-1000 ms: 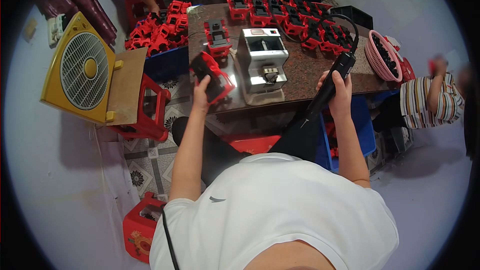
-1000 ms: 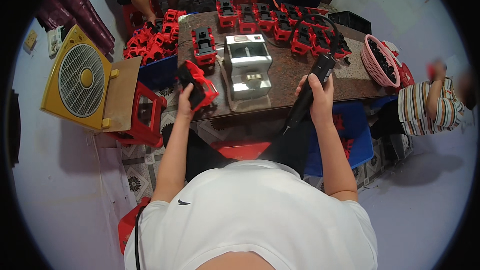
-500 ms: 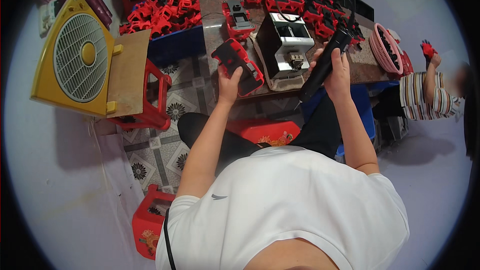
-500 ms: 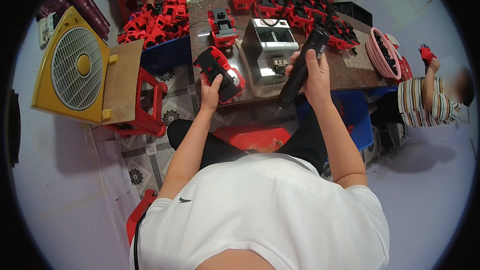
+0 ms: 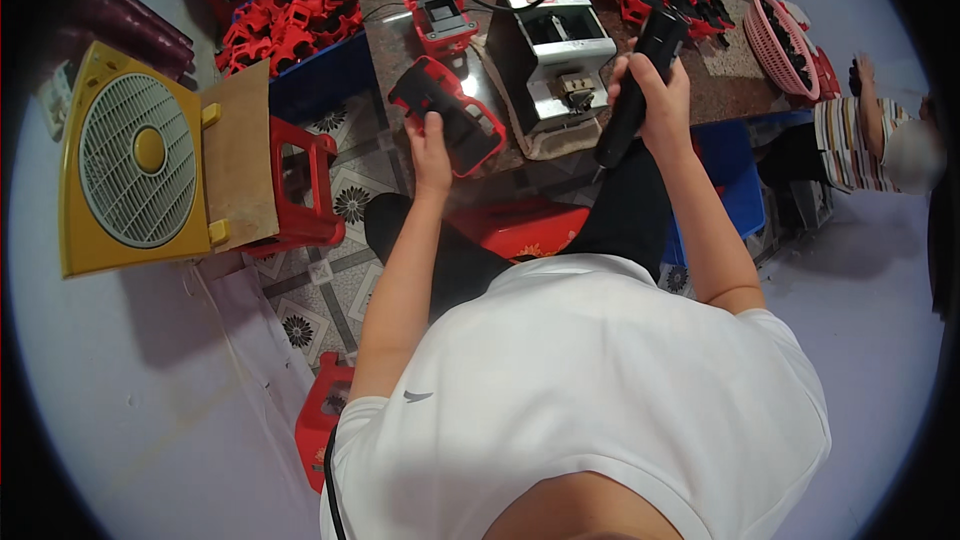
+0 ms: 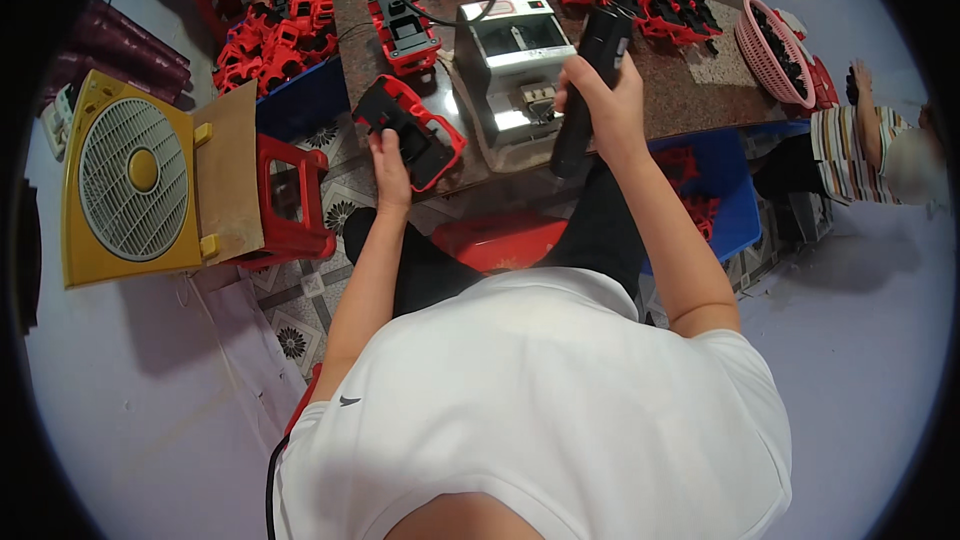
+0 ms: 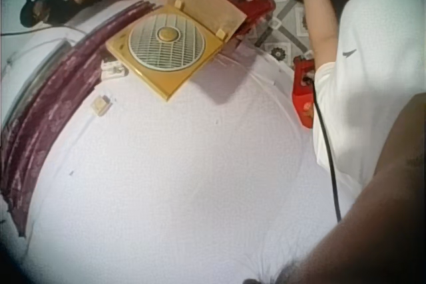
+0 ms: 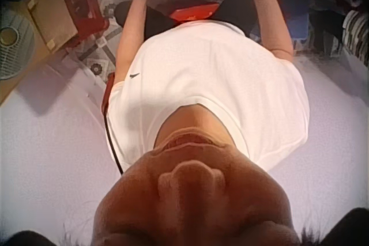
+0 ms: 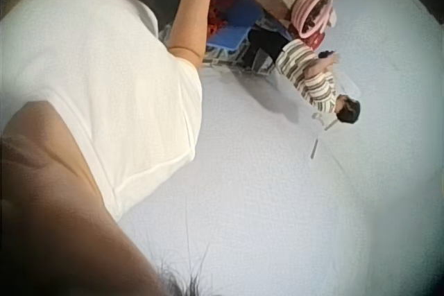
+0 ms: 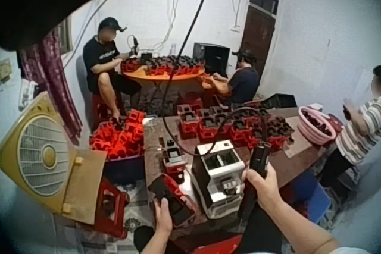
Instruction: Use an electric screwdriver to assemble red and black plastic components on a workbench.
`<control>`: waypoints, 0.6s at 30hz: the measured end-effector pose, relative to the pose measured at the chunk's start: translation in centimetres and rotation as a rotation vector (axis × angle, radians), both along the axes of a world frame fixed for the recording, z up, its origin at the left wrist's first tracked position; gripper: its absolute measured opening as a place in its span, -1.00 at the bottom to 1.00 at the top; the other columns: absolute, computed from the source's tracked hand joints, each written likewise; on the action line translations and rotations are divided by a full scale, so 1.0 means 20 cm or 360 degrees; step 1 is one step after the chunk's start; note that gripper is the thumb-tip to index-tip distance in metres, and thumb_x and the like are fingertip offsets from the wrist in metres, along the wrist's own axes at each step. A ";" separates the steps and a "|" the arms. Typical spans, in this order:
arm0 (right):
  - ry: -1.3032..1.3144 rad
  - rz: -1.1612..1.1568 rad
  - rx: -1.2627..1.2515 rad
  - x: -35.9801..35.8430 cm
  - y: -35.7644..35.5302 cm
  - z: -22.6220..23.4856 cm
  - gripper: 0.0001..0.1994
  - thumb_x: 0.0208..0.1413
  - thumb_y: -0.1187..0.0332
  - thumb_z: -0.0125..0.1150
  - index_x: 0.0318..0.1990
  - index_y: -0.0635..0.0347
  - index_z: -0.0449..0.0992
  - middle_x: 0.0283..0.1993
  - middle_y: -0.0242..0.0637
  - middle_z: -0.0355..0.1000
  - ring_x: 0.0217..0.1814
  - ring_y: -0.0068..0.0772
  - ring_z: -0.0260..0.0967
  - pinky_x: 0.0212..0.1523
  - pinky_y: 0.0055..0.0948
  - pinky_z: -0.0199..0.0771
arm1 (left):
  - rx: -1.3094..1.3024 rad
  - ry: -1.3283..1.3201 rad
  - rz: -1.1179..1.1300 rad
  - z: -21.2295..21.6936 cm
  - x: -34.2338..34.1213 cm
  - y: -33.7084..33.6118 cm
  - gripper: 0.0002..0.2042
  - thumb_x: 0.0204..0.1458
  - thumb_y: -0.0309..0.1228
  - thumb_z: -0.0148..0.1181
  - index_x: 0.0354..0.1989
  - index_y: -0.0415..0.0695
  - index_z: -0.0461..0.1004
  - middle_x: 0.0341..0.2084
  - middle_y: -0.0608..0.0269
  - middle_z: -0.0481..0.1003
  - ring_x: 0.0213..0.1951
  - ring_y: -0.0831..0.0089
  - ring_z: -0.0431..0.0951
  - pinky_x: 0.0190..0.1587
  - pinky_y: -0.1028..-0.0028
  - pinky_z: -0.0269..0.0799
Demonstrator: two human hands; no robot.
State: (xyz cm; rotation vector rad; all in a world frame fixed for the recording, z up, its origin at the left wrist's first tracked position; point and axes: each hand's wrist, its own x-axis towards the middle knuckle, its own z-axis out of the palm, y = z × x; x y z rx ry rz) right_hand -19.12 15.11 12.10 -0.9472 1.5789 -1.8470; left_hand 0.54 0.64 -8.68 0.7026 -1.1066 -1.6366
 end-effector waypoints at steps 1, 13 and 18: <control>-0.0029 0.0020 -0.0039 -0.02 -0.02 0.00 -0.69 0.13 0.32 0.18 -0.06 0.25 0.27 -0.35 -0.28 0.40 -0.46 -0.51 0.40 -0.47 -0.49 0.46 | 0.0069 0.0018 0.0008 0.00 -0.01 -0.04 -0.57 0.24 -0.17 -0.07 0.15 -0.21 0.20 0.03 0.23 0.31 0.06 0.44 0.29 0.16 0.44 0.13; 0.0658 0.0333 -0.0625 -0.22 -0.20 -0.05 -0.67 0.05 0.50 0.17 -0.06 0.31 0.23 -0.34 -0.24 0.40 -0.39 -0.48 0.38 -0.33 -0.49 0.43 | 0.0322 -0.0381 0.0001 0.25 -0.09 0.09 -0.57 0.17 -0.19 0.05 0.11 -0.12 0.15 -0.06 0.21 0.35 -0.05 0.48 0.37 0.03 0.47 0.29; 0.0484 0.0428 -0.0786 -0.26 -0.18 -0.14 -0.60 0.03 0.50 0.21 0.00 0.32 0.21 -0.35 -0.20 0.39 -0.37 -0.48 0.37 -0.31 -0.50 0.43 | 0.0351 -0.0378 0.0167 0.21 -0.16 0.13 -0.55 0.17 -0.21 0.06 0.13 -0.14 0.13 -0.07 0.19 0.35 -0.07 0.47 0.38 0.02 0.46 0.29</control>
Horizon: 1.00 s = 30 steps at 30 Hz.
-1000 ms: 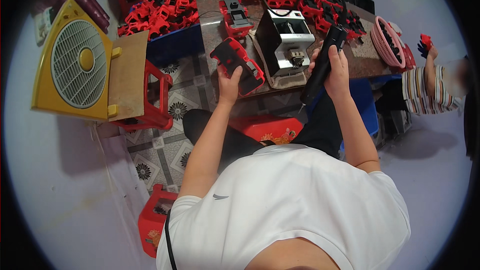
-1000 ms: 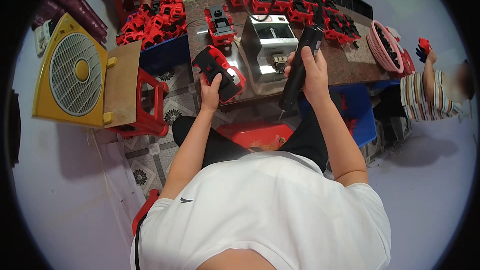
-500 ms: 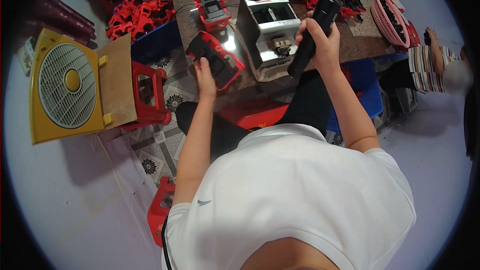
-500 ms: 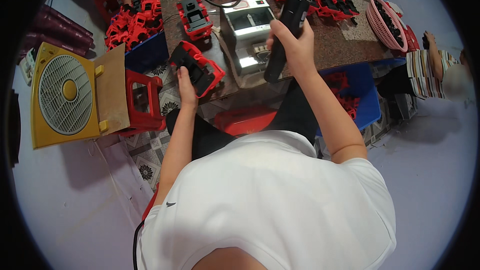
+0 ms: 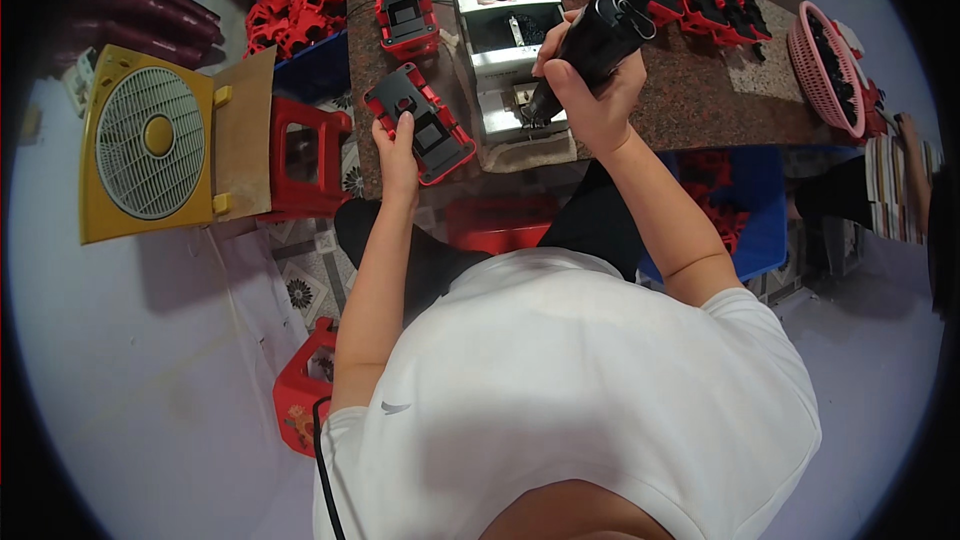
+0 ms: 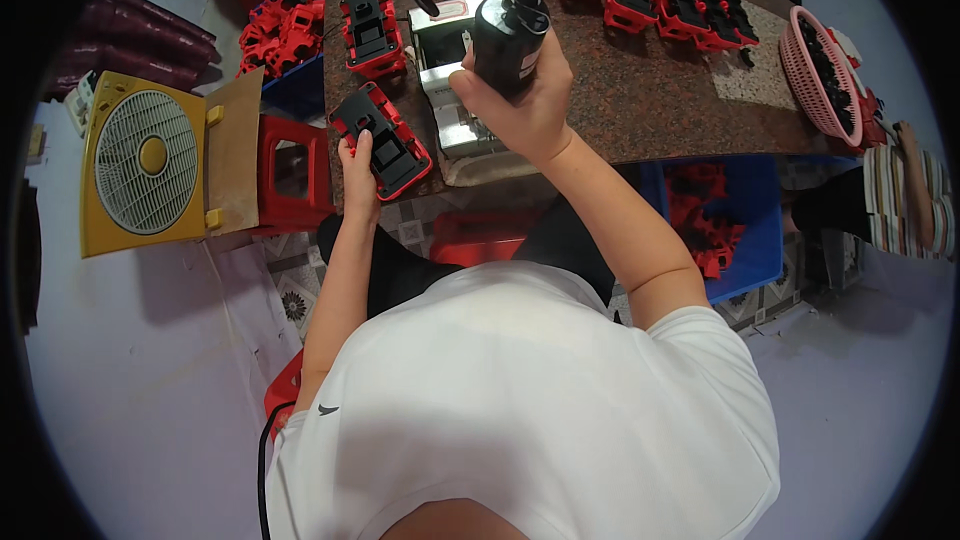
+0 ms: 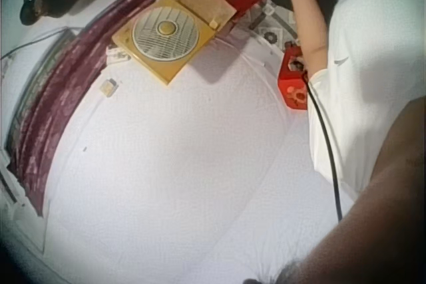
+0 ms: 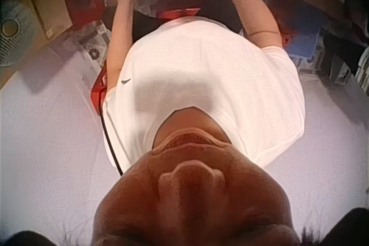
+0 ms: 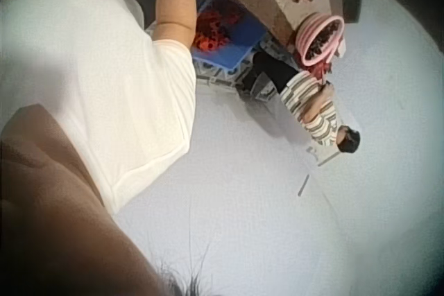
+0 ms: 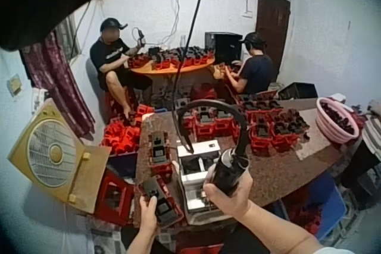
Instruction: Use an electric screwdriver to assemble red and black plastic components on a workbench.
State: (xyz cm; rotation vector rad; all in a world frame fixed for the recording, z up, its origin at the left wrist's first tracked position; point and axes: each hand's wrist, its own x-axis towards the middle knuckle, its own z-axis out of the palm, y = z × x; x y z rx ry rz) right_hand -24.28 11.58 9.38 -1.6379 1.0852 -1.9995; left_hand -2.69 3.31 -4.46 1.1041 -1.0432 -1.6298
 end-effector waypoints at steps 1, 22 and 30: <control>-0.0023 0.0008 0.0002 -0.01 0.01 -0.01 -0.60 0.03 0.50 0.21 0.00 0.32 0.21 -0.35 -0.20 0.39 -0.37 -0.48 0.37 -0.31 -0.50 0.43 | -0.0005 0.0028 0.0029 0.00 -0.01 0.00 -0.55 0.17 -0.22 0.06 0.13 -0.14 0.13 -0.07 0.19 0.35 -0.06 0.47 0.37 0.03 0.46 0.28; 0.0036 -0.0026 -0.0089 -0.04 -0.01 -0.08 -0.58 0.06 0.45 0.23 0.02 0.30 0.18 -0.31 -0.20 0.40 -0.37 -0.50 0.38 -0.31 -0.50 0.46 | 0.0127 -0.0038 0.0016 0.10 -0.02 0.04 -0.39 0.03 -0.23 0.24 0.15 -0.22 0.08 -0.06 0.11 0.34 -0.04 0.40 0.42 0.01 0.43 0.37; 0.0014 -0.0012 -0.0097 -0.03 -0.03 -0.05 -0.61 0.07 0.42 0.24 -0.04 0.28 0.19 -0.35 -0.25 0.40 -0.41 -0.52 0.37 -0.36 -0.52 0.44 | 0.0083 -0.0167 -0.0151 0.09 -0.01 0.07 -0.37 -0.10 -0.31 0.35 0.08 -0.19 0.09 -0.11 0.08 0.40 -0.09 0.37 0.48 -0.05 0.44 0.45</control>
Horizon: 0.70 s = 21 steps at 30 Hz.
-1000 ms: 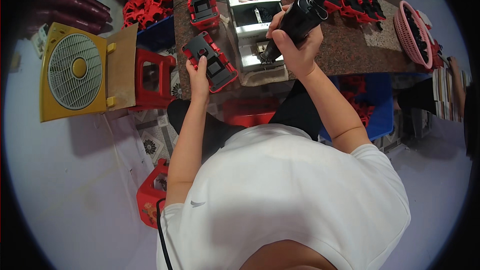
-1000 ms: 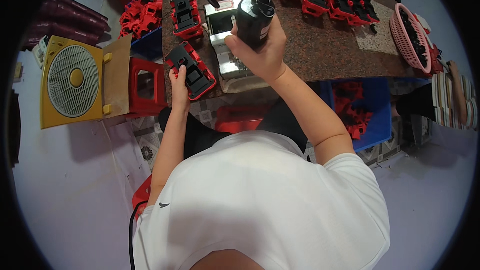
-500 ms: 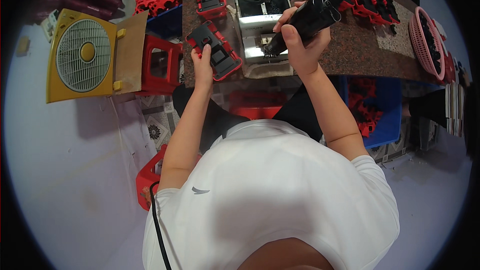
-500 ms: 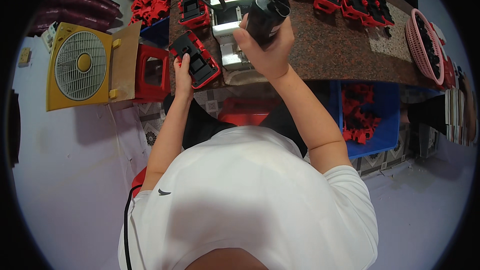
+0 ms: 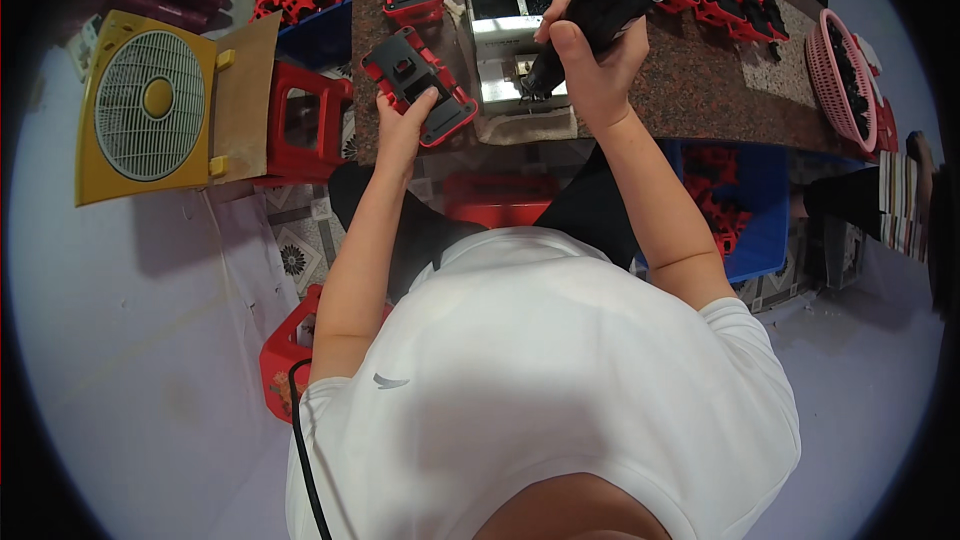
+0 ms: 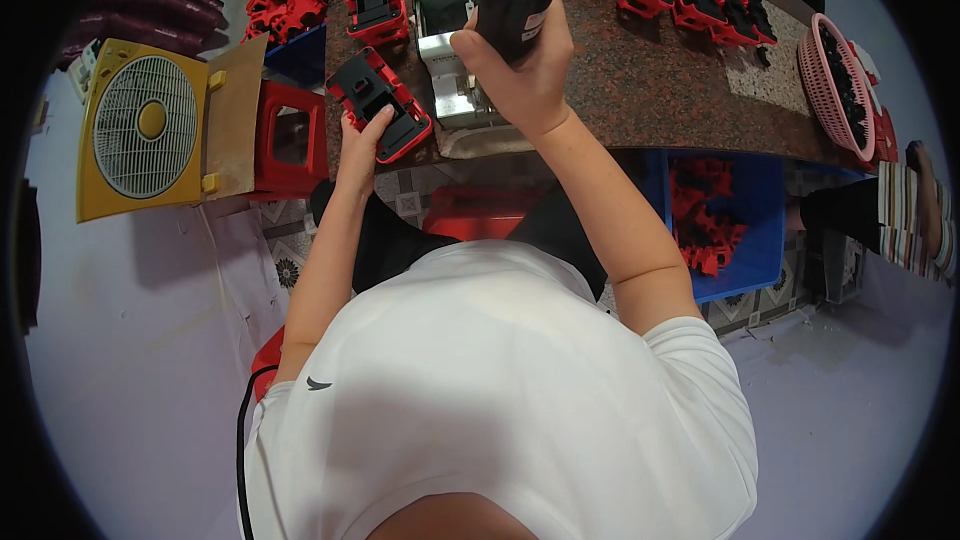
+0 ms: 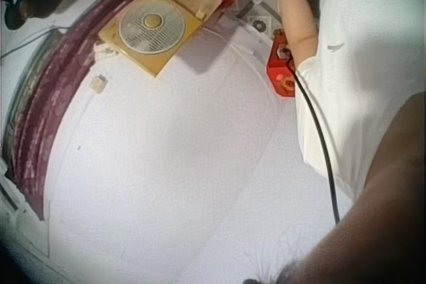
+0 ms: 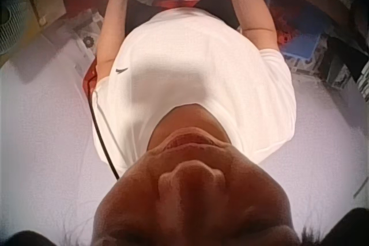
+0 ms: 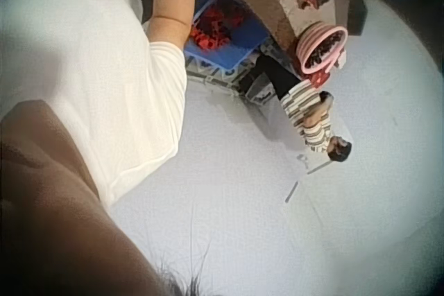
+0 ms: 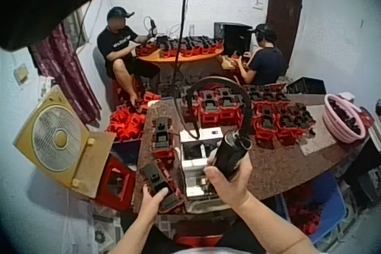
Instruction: Use an electric screwdriver to assemble red and black plastic components on a workbench.
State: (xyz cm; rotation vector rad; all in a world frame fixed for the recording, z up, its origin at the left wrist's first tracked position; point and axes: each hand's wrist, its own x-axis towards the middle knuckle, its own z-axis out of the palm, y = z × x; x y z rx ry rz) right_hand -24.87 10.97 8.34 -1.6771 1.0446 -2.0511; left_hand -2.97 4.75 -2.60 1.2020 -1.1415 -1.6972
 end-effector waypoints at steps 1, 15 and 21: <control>0.0010 -0.0023 -0.0015 0.01 0.00 -0.01 -0.62 0.07 0.43 0.24 -0.04 0.28 0.19 -0.35 -0.25 0.40 -0.41 -0.52 0.37 -0.37 -0.53 0.43 | 0.0003 -0.0005 0.0006 0.00 -0.01 0.00 -0.36 -0.10 -0.31 0.35 0.08 -0.20 0.09 -0.10 0.08 0.40 -0.09 0.37 0.48 -0.04 0.44 0.44; 0.0143 0.0021 -0.0084 0.06 -0.01 -0.02 -0.56 0.01 0.49 0.26 0.00 0.28 0.18 -0.32 -0.24 0.40 -0.39 -0.52 0.38 -0.38 -0.54 0.43 | -0.0244 0.0007 0.0023 0.00 0.01 -0.18 -0.23 -0.20 -0.27 0.45 0.12 -0.24 0.07 -0.04 0.06 0.36 -0.03 0.33 0.44 0.02 0.39 0.38; -0.0082 0.0052 -0.0029 0.04 -0.04 0.02 -0.68 0.03 0.48 0.24 -0.11 0.27 0.25 -0.42 -0.36 0.40 -0.47 -0.62 0.36 -0.45 -0.61 0.39 | -0.0090 0.0012 0.0054 0.05 0.00 -0.16 -0.31 -0.20 -0.37 0.42 0.08 -0.22 0.11 -0.09 0.06 0.39 -0.06 0.33 0.45 -0.02 0.39 0.42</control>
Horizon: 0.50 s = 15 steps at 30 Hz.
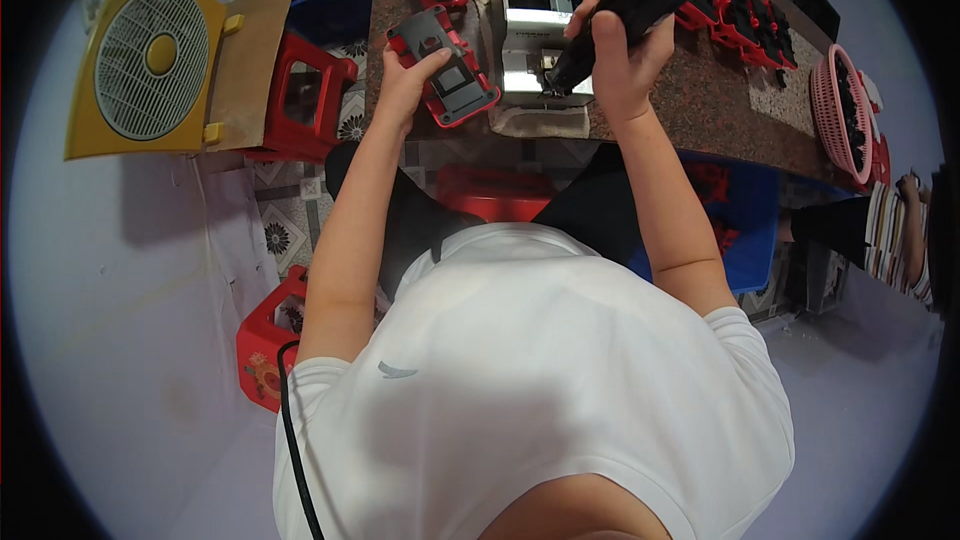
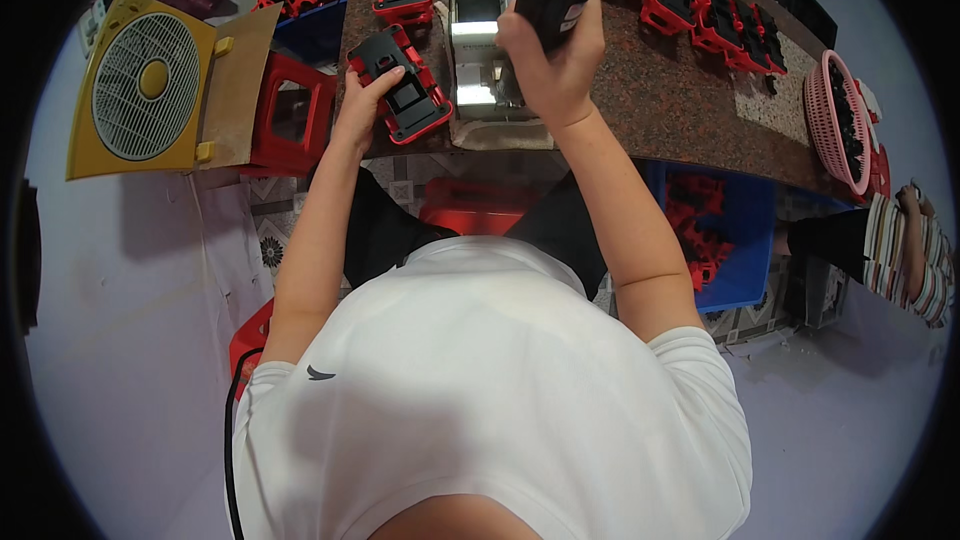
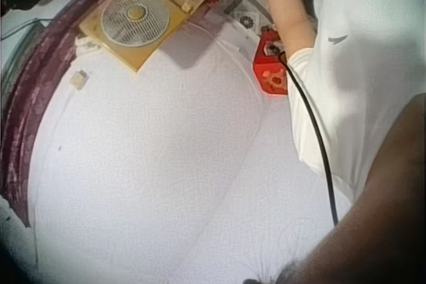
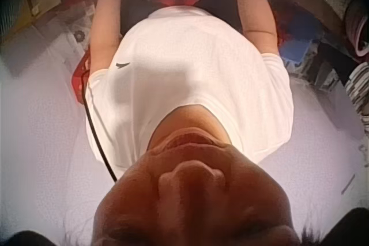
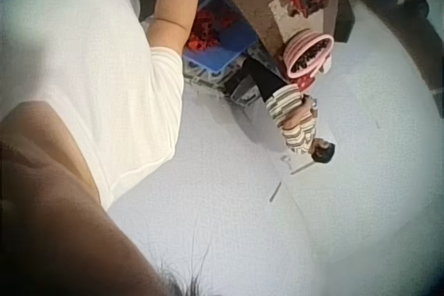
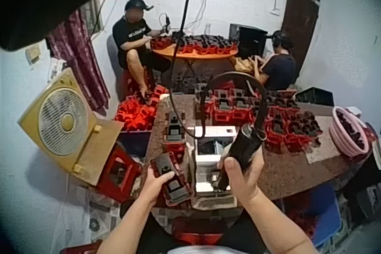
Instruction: Use an electric screwdriver to assemble red and black plastic components on a workbench.
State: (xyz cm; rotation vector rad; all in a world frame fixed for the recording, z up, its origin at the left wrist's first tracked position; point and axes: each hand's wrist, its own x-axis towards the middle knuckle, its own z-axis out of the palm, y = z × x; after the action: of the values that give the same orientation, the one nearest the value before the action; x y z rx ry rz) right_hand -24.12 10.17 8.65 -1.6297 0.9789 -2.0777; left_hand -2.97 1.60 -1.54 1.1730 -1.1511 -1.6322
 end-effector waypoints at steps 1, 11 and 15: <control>-0.0053 -0.0008 0.0126 0.00 0.00 0.02 -0.73 0.07 0.44 0.22 -0.16 0.25 0.26 -0.45 -0.37 0.39 -0.51 -0.61 0.36 -0.46 -0.60 0.40 | 0.0001 0.0004 0.0010 0.01 0.00 0.00 -0.31 -0.20 -0.37 0.42 0.08 -0.22 0.11 -0.09 0.06 0.39 -0.06 0.33 0.45 -0.02 0.39 0.42; -0.0034 0.0256 -0.0076 0.22 -0.06 0.13 -0.62 0.14 0.22 0.17 -0.07 0.28 0.21 -0.42 -0.24 0.42 -0.51 -0.51 0.39 -0.47 -0.55 0.44 | 0.0023 0.0088 0.0063 -0.05 0.00 0.01 -0.34 -0.21 -0.38 0.41 0.04 -0.20 0.13 -0.10 0.10 0.39 -0.06 0.34 0.45 0.01 0.36 0.38; 0.0090 0.0163 -0.0093 0.23 -0.07 0.09 -0.53 0.17 0.09 0.11 0.00 0.32 0.21 -0.39 -0.16 0.41 -0.48 -0.45 0.40 -0.46 -0.50 0.46 | -0.0060 0.0086 0.0081 -0.08 0.01 0.01 -0.33 -0.21 -0.38 0.41 0.04 -0.19 0.11 -0.10 0.11 0.39 -0.06 0.36 0.45 0.03 0.37 0.36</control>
State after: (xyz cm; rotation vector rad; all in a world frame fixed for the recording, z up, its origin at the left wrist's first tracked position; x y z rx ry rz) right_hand -19.49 8.86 10.51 -1.7383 0.8410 -2.0204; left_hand -2.82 1.72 -3.12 1.1188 -1.1048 -1.5879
